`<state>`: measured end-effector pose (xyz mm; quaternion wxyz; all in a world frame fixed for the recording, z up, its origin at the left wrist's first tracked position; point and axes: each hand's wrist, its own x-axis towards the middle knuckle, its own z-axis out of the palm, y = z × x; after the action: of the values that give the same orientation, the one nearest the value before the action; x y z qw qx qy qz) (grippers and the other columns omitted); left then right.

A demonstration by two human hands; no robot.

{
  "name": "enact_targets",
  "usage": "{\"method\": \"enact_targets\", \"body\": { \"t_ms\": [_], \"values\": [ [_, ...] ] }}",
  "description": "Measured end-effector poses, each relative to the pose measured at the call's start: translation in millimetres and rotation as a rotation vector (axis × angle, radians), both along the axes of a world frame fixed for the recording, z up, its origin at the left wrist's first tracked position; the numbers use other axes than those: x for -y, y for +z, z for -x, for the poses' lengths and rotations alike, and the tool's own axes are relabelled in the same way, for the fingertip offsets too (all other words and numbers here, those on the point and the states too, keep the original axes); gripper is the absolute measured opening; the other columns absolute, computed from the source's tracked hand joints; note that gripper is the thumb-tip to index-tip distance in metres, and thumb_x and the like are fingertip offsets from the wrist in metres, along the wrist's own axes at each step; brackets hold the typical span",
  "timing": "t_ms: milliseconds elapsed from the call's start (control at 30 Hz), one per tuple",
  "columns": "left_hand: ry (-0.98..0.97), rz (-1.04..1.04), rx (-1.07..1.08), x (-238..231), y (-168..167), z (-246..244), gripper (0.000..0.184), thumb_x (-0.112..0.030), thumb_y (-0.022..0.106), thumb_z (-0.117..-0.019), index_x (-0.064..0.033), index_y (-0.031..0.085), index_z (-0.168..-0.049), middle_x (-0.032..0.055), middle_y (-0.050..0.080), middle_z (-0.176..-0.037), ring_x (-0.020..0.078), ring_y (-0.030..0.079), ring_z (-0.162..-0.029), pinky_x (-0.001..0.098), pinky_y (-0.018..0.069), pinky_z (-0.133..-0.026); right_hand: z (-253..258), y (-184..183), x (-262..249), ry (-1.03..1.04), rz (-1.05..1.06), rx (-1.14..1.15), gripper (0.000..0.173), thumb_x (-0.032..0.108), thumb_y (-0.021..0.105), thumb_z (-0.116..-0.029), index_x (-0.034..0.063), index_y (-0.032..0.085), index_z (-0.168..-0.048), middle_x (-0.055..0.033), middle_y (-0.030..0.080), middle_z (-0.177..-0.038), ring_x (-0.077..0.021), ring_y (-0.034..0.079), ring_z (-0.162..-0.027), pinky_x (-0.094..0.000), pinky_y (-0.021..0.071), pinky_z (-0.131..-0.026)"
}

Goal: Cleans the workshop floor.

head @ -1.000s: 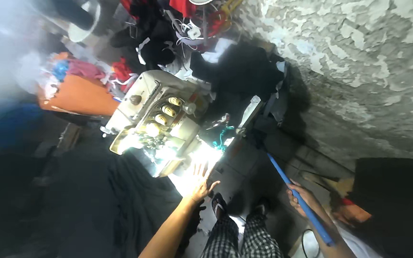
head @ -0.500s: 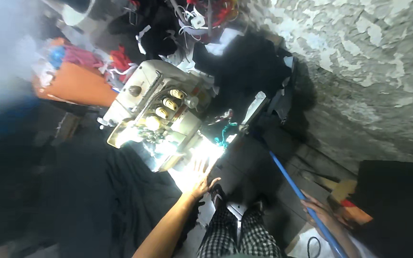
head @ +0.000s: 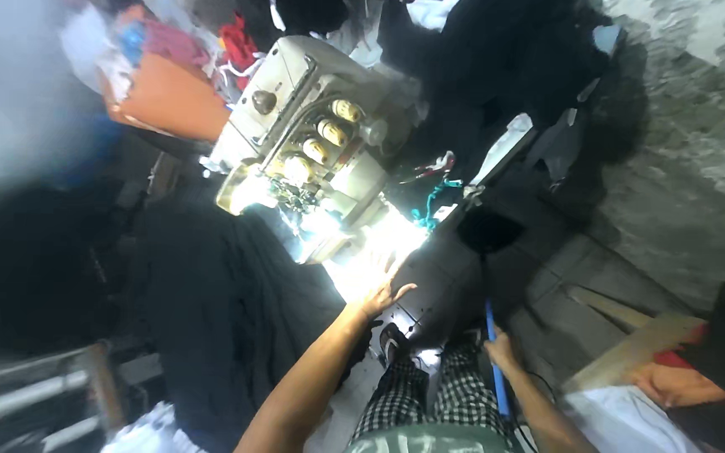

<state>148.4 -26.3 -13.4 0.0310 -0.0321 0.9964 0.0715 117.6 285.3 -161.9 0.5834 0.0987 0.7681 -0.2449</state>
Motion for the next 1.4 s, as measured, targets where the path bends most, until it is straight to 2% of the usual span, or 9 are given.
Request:
{"method": "enact_targets", "body": {
  "t_ms": [233,500,600,700,800,1000,1100,1233,1400],
  "values": [
    [0.018,0.019,0.022,-3,5,1,0.075,-0.06,0.047,-0.098,-0.0065,0.053,-0.15,0.0249,0.038,-0.161,0.0487,0.027,-0.151,0.0693,0.012,-0.121,-83,25,-3,0.683,0.139,0.235,0.056,0.013,0.059,-0.1001,0.0101,0.046,-0.155,-0.0272,0.061,-0.138,-0.0454,0.058,-0.129,-0.0625,0.0447,-0.106],
    [0.027,0.048,0.038,-5,7,1,0.075,-0.061,0.049,-0.0986,-0.0107,0.047,-0.154,0.0213,0.031,-0.165,0.0463,0.022,-0.154,0.0679,0.0089,-0.122,-46,47,-34,0.734,0.006,0.139,0.066,0.013,0.051,-0.1037,0.0177,0.025,-0.164,-0.0251,0.065,-0.131,-0.0425,0.062,-0.123,-0.0583,0.048,-0.103],
    [0.055,0.033,0.044,-11,14,5,0.073,-0.059,0.051,-0.0988,-0.0096,0.048,-0.153,0.0222,0.035,-0.163,0.0473,0.026,-0.152,0.068,0.0111,-0.122,-50,40,-26,0.795,0.044,0.158,0.064,0.011,0.052,-0.1022,0.0152,0.031,-0.162,-0.0255,0.064,-0.133,-0.0428,0.061,-0.126,-0.0596,0.0474,-0.103],
    [0.236,-0.023,0.515,-31,61,32,0.075,-0.054,0.052,-0.1022,-0.0105,0.033,-0.161,0.0178,0.022,-0.169,0.0443,0.016,-0.156,0.0631,0.0051,-0.124,-55,46,-29,0.905,0.149,0.23,0.057,0.009,0.055,-0.1008,0.0132,0.044,-0.156,-0.0267,0.061,-0.137,-0.045,0.057,-0.13,-0.0629,0.0439,-0.106],
    [0.127,-0.015,0.213,-21,36,16,0.072,-0.053,0.059,-0.0967,-0.0075,0.051,-0.151,0.0232,0.041,-0.159,0.0487,0.032,-0.149,0.0682,0.0154,-0.12,-51,75,-48,1.0,0.198,0.314,0.057,0.013,0.059,-0.1001,0.0118,0.045,-0.155,-0.0279,0.06,-0.137,-0.0466,0.056,-0.13,-0.0646,0.0423,-0.106],
    [0.13,-0.042,0.182,-22,36,16,0.073,-0.054,0.057,-0.0966,-0.0068,0.05,-0.151,0.0234,0.043,-0.158,0.0488,0.032,-0.149,0.0654,0.0133,-0.122,-3,112,-101,0.866,0.114,0.251,0.062,0.015,0.059,-0.1012,0.0162,0.039,-0.16,-0.0287,0.063,-0.133,-0.0473,0.06,-0.124,-0.0632,0.0437,-0.105],
    [0.194,-0.084,0.436,-27,58,30,0.075,-0.054,0.054,-0.1006,-0.0092,0.037,-0.159,0.0193,0.029,-0.166,0.046,0.019,-0.155,0.062,0.0052,-0.124,13,111,-98,0.733,0.022,0.143,0.064,0.015,0.059,-0.1025,0.0172,0.034,-0.162,-0.0291,0.063,-0.132,-0.0474,0.061,-0.122,-0.0622,0.0446,-0.105],
    [0.001,-0.061,-0.085,-6,5,4,0.068,-0.053,0.061,-0.0946,-0.0066,0.059,-0.144,0.0259,0.048,-0.153,0.0502,0.039,-0.145,0.0698,0.0173,-0.119,21,92,-84,0.461,-0.022,-0.034,0.061,0.01,0.058,-0.102,0.0138,0.038,-0.16,-0.0311,0.065,-0.124,-0.049,0.064,-0.113,-0.0637,0.0473,-0.098],
    [0.002,-0.031,-0.034,-6,6,6,0.071,-0.053,0.063,-0.0941,-0.0092,0.054,-0.149,0.0247,0.042,-0.158,0.0493,0.031,-0.149,0.0688,0.0123,-0.121,29,62,-63,0.231,-0.039,-0.097,0.06,0.007,0.058,-0.1022,0.0103,0.038,-0.159,-0.0311,0.062,-0.132,-0.0491,0.061,-0.119,-0.0637,0.0451,-0.101]
  ]
}}
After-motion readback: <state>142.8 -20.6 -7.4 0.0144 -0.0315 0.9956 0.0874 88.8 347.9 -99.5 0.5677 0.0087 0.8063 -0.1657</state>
